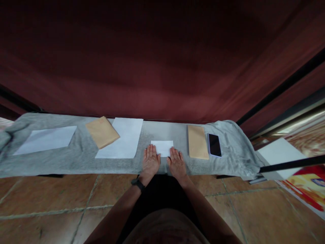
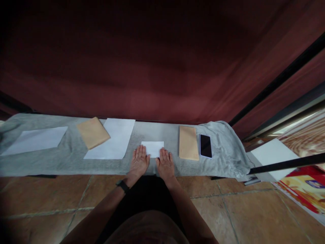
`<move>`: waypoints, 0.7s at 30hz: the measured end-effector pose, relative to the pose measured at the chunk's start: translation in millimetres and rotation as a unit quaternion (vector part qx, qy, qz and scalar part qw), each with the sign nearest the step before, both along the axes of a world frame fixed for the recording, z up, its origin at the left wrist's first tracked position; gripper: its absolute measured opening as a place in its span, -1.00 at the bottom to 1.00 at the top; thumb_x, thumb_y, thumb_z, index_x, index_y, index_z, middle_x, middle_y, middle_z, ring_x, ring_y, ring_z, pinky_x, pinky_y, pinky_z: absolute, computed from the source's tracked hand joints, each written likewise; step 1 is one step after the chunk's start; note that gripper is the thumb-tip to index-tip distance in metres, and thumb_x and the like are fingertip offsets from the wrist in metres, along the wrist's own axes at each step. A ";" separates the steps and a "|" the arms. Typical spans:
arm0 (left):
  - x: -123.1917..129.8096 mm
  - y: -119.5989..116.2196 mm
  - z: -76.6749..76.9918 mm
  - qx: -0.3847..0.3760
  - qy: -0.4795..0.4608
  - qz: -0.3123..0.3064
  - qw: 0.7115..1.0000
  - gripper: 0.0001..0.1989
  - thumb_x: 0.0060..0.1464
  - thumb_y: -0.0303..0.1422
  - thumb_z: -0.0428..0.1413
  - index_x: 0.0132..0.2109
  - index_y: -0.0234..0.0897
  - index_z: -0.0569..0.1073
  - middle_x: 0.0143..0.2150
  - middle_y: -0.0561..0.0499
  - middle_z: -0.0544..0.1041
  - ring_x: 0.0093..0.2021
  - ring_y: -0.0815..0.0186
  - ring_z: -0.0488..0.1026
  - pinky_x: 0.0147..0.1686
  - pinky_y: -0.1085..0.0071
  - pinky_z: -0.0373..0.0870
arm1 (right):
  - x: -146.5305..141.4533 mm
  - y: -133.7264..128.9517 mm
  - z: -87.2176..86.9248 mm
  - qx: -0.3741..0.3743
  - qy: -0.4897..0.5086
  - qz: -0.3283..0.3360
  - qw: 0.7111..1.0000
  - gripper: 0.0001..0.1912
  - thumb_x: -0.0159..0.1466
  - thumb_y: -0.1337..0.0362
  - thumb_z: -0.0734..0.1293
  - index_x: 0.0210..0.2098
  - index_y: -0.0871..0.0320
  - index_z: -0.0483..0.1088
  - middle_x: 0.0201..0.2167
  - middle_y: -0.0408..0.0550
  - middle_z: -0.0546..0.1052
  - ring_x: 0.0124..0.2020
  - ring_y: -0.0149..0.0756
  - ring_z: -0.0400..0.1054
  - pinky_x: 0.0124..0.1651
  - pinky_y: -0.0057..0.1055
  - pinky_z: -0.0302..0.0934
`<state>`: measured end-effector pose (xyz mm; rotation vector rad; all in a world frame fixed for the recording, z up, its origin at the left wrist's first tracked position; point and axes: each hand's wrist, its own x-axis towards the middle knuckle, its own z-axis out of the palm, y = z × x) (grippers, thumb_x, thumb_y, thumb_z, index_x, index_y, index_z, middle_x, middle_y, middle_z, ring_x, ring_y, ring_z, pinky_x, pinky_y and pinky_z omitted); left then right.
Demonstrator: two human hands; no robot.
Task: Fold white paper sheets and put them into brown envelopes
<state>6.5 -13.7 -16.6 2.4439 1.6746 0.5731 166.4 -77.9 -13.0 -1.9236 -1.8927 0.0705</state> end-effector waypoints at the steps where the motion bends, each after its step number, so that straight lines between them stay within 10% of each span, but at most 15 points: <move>1: 4.5 -0.6 2.0 -0.003 0.016 -0.014 1.000 -0.39 0.37 -0.28 -0.17 0.46 -0.46 0.07 0.48 -0.30 0.13 0.52 0.02 -0.05 0.45 -0.09 -0.08 | 0.2 -0.2 -1.2 0.003 -0.008 0.000 1.000 -0.44 0.50 0.26 0.10 0.43 0.31 0.10 0.42 0.19 0.20 0.43 -0.02 0.09 0.45 0.04 -0.09; 8: 37.4 9.3 10.0 -0.045 0.117 -0.117 0.985 -0.45 0.41 -0.28 -0.24 0.47 -0.23 0.13 0.52 -0.07 0.08 0.53 0.15 -0.09 0.48 0.08 -0.12 | 0.1 1.4 -3.9 0.012 -0.055 -0.002 0.998 -0.47 0.49 0.33 0.07 0.40 0.31 0.17 0.40 0.14 0.25 0.42 -0.08 0.13 0.46 -0.01 -0.11; 21: 18.2 24.8 8.0 -0.013 0.104 -0.041 0.994 -0.33 0.40 -0.10 -0.20 0.46 -0.47 0.08 0.52 -0.30 0.02 0.52 0.03 -0.04 0.46 0.06 -0.07 | -5.4 4.6 3.8 -0.012 -0.035 -0.037 0.999 -0.48 0.50 0.27 0.08 0.38 0.31 0.21 0.39 0.15 0.26 0.39 -0.03 0.18 0.45 0.02 -0.08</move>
